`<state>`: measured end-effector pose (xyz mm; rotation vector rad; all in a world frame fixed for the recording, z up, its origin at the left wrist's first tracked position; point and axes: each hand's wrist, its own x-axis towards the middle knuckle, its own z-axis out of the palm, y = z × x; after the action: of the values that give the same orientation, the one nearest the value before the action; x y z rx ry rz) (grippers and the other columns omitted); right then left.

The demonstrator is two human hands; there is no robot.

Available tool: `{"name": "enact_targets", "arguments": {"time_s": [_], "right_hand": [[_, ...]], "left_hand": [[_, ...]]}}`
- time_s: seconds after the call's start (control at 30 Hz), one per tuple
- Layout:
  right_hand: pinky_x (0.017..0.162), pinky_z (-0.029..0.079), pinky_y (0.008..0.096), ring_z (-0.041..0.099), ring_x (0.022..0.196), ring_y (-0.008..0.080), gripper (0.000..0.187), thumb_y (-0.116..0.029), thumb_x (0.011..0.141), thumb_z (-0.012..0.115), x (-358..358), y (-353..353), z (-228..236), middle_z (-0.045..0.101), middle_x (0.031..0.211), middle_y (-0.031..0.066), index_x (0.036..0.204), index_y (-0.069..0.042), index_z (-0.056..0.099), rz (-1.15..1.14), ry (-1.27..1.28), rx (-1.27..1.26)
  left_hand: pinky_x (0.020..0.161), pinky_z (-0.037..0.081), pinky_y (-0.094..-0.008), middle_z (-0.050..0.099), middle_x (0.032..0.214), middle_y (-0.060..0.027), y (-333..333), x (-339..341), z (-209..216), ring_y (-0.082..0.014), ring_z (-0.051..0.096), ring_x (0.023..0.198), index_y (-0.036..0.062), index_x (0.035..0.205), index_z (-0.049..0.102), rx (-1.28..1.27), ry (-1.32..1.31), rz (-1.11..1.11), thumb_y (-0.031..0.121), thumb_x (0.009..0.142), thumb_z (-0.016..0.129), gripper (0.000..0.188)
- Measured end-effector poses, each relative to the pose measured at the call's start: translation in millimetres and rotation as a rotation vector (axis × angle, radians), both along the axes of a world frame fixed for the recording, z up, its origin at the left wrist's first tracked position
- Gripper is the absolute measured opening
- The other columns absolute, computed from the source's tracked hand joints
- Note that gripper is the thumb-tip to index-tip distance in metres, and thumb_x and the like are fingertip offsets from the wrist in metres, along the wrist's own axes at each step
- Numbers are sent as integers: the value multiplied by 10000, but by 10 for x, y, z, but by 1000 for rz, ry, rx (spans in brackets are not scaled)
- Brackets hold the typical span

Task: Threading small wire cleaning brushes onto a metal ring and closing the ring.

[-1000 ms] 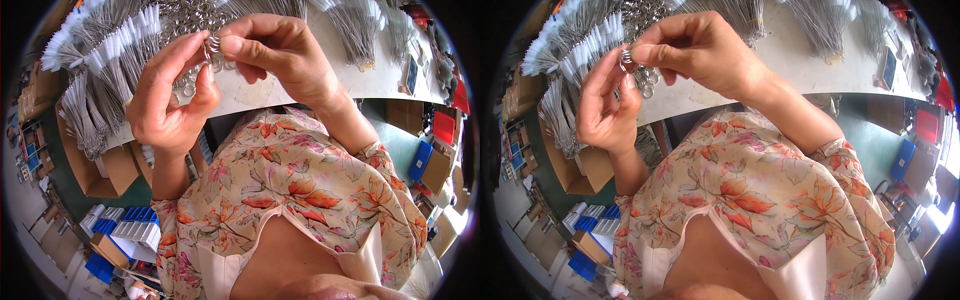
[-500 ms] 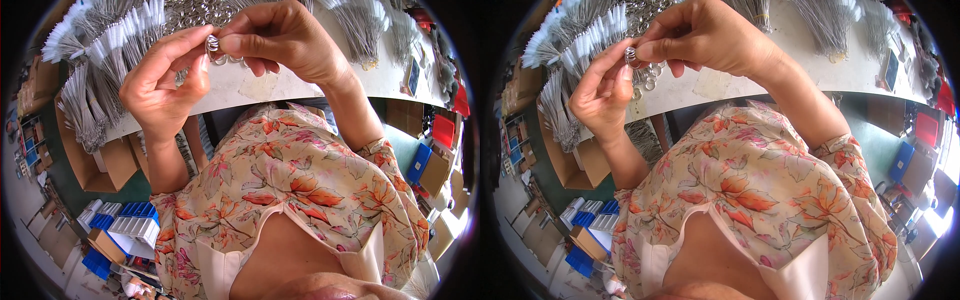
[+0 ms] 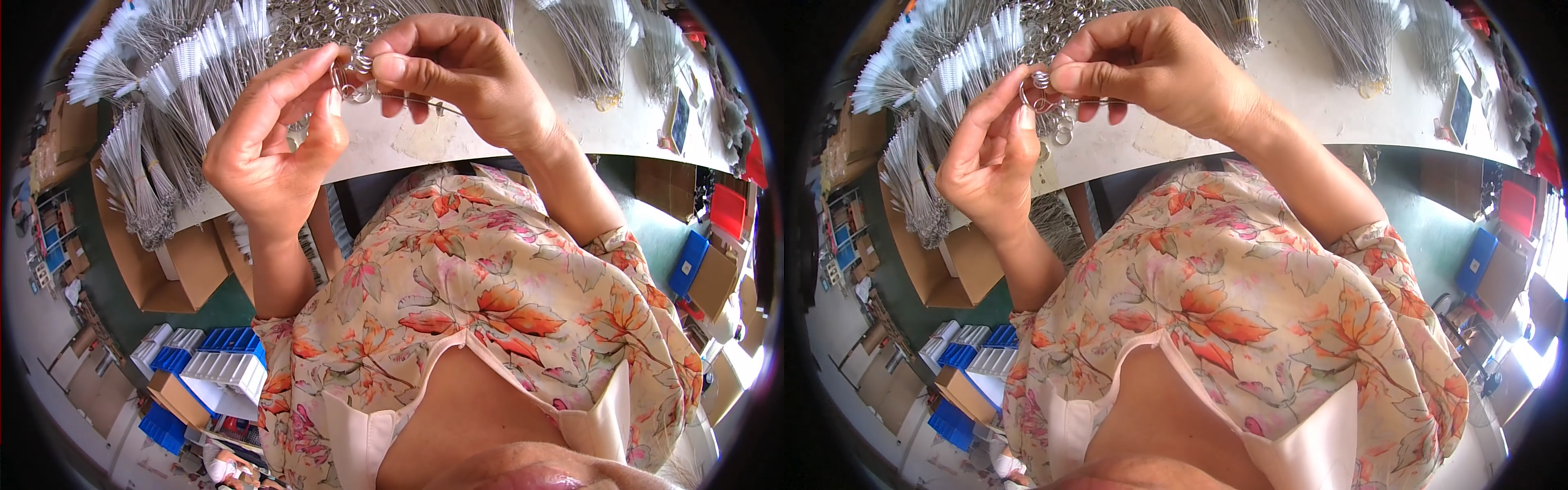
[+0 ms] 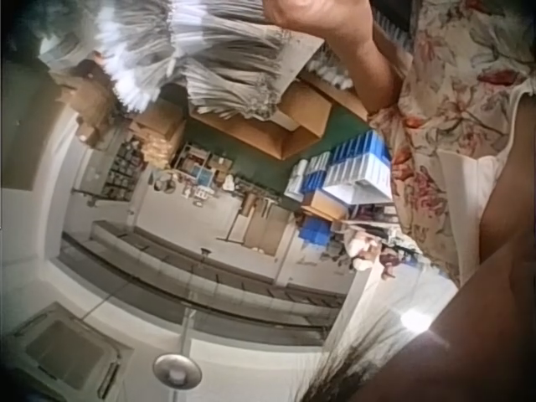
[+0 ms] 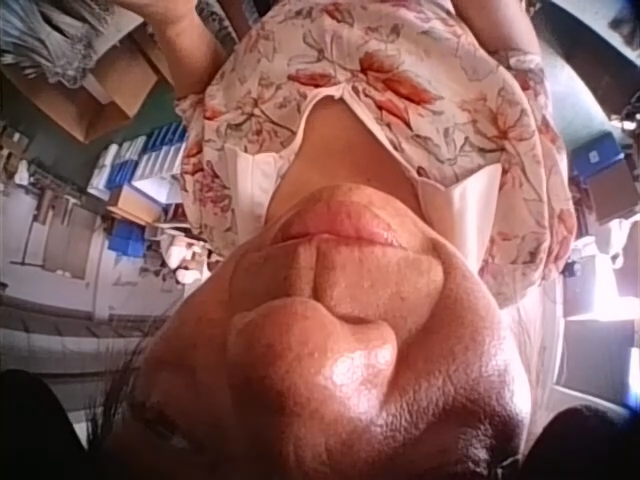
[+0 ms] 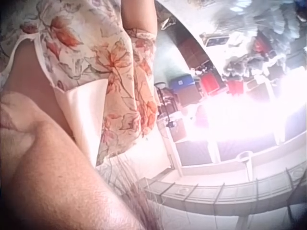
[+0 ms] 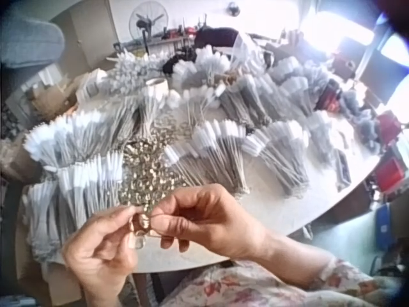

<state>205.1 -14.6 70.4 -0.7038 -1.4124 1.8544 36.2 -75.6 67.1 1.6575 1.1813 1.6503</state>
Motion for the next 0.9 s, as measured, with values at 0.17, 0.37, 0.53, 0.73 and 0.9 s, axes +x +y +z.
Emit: {"name": "enact_targets", "arguments": {"time_s": [0.17,0.37,0.53,0.73,0.9], "right_hand": [[485,416,175,551,574,46,159,-160,851,614,-61,5,85,614,698,15,909,-13,629,27,19,-7],[481,413,176,560,567,48,146,-146,846,620,4,104,174,623,703,12,898,-11,637,143,-179,58],[471,410,184,565,562,53,130,-122,834,629,43,196,174,626,699,25,890,-6,645,264,-175,99],[491,407,176,545,594,42,148,-155,829,639,55,77,94,614,729,9,885,-18,645,123,-327,266],[510,432,184,528,574,46,131,-144,833,630,11,-67,22,631,721,16,887,-27,655,-44,-62,195]], "left_hand": [[738,528,-247,621,980,-166,20,-25,4,-170,618,861,-96,1001,597,-16,-4,-46,-141,730,590,275],[747,531,-250,616,987,-172,53,-24,-85,-184,618,881,-93,1007,596,-14,-15,-30,-136,733,590,278],[760,535,-253,608,997,-183,96,-23,-169,-203,618,901,-96,1008,592,140,37,-45,-138,738,581,274],[737,528,-246,607,1013,-181,78,-22,-190,-184,615,888,-100,1026,580,-32,-159,-139,-121,765,561,262],[727,526,-247,602,1030,-184,42,-3,-117,-176,618,870,-103,1042,570,-66,-231,-144,-113,775,557,268]]}}
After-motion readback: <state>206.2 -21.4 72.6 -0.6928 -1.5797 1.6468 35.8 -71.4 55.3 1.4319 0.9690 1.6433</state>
